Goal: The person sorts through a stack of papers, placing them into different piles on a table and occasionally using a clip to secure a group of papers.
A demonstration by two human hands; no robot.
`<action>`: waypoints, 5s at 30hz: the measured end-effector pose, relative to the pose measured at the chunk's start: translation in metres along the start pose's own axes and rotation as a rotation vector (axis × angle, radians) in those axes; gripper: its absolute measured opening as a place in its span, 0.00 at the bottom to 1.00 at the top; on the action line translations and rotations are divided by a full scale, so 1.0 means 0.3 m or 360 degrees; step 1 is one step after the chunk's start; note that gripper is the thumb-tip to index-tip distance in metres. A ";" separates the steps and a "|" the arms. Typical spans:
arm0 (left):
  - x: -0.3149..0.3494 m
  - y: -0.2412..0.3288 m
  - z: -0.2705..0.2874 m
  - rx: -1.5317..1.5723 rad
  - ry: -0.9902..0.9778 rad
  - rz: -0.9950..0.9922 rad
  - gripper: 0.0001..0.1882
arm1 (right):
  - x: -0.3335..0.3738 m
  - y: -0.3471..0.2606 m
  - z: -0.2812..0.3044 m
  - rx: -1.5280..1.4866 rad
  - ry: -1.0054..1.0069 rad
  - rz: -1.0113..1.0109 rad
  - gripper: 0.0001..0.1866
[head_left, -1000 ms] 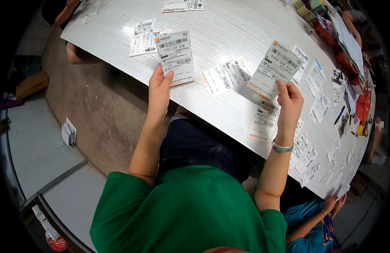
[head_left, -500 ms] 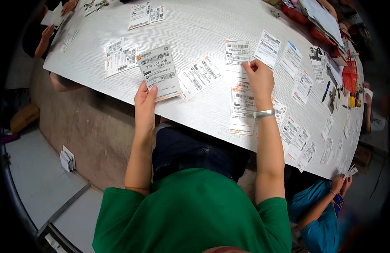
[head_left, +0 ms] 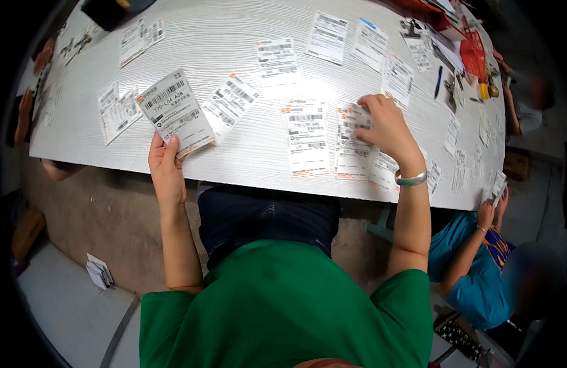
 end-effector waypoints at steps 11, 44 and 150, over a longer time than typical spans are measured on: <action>0.019 -0.019 -0.114 -0.0116 -0.0169 0.0069 0.19 | -0.011 0.045 -0.043 0.0060 -0.0422 0.0173 0.19; 0.378 -0.071 -0.009 -0.0235 -0.0279 0.0509 0.18 | 0.258 -0.526 -0.283 -0.1038 0.0380 0.0500 0.18; 0.266 -0.173 -0.395 -0.0444 -0.0918 0.0537 0.18 | 0.362 0.448 0.062 -0.0160 -0.0240 -0.0510 0.22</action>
Point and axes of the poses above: each hand's wrist, its own x-axis away from the middle knuckle, its own z-axis out of the back of the hand, y = z × x, the point moved 3 cm from there along -x, towards the middle knuckle, and after that the axes turned 2 degrees about -x, right-handed, at the moved point
